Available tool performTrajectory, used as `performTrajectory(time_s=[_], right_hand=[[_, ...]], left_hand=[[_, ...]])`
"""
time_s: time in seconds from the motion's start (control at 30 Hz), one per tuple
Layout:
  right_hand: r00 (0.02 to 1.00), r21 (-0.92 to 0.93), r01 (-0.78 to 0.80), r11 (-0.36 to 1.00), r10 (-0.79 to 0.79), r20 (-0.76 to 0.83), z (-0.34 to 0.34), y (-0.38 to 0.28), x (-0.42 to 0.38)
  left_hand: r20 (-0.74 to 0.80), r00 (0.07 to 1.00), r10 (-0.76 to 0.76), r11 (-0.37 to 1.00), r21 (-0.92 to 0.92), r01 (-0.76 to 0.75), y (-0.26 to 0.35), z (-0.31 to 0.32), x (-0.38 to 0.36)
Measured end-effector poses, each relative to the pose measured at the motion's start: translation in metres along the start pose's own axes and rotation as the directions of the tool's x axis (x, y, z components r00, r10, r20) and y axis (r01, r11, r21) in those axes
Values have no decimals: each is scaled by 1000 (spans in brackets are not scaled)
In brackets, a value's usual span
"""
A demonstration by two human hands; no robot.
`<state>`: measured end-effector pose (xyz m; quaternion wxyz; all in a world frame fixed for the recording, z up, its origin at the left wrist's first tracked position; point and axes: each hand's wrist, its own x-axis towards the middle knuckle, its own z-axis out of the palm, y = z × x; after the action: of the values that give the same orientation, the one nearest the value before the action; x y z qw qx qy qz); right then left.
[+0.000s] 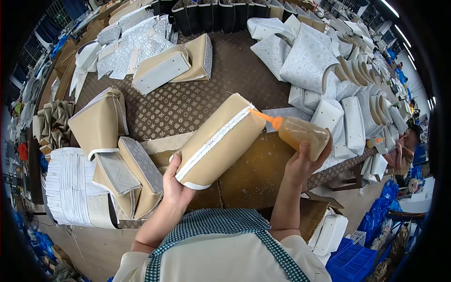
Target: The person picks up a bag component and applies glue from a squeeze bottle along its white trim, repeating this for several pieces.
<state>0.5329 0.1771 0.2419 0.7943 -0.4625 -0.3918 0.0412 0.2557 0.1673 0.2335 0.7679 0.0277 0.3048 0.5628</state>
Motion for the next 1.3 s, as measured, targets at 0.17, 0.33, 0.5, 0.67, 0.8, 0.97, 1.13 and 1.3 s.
performTrajectory(time_s=[0.17, 0.33, 0.5, 0.67, 0.8, 0.97, 1.13, 1.3], right_hand=[[982, 214, -173, 961, 151, 113, 6, -17, -14], [990, 161, -142, 977, 140, 26, 7, -9, -7], [984, 200, -178, 963, 176, 26, 6, -6, -17], [959, 262, -251, 932, 202, 200, 15, -35, -38], [984, 143, -151, 978, 134, 118, 12, -29, -31], [984, 111, -125, 986, 109, 142, 13, -37, -32], [968, 156, -170, 973, 136, 209, 19, -46, -46], [949, 157, -202, 967, 153, 276, 17, -47, -54]], left_hand=[[-9, 1000, -1, 1000, 2, 1, 0, -4, 2], [9, 1000, -14, 1000, -15, 14, 0, -5, 1], [19, 1000, -22, 1000, -4, 22, 1, -3, -1], [4, 1000, -21, 1000, -17, 21, 1, -3, -1], [29, 999, -24, 999, -34, 25, 1, -6, 0], [26, 999, -27, 999, -43, 28, -1, -8, 1], [12, 1000, 2, 1000, -18, -2, -1, -2, -1], [23, 1000, -12, 999, -37, 12, -2, 0, -2]])
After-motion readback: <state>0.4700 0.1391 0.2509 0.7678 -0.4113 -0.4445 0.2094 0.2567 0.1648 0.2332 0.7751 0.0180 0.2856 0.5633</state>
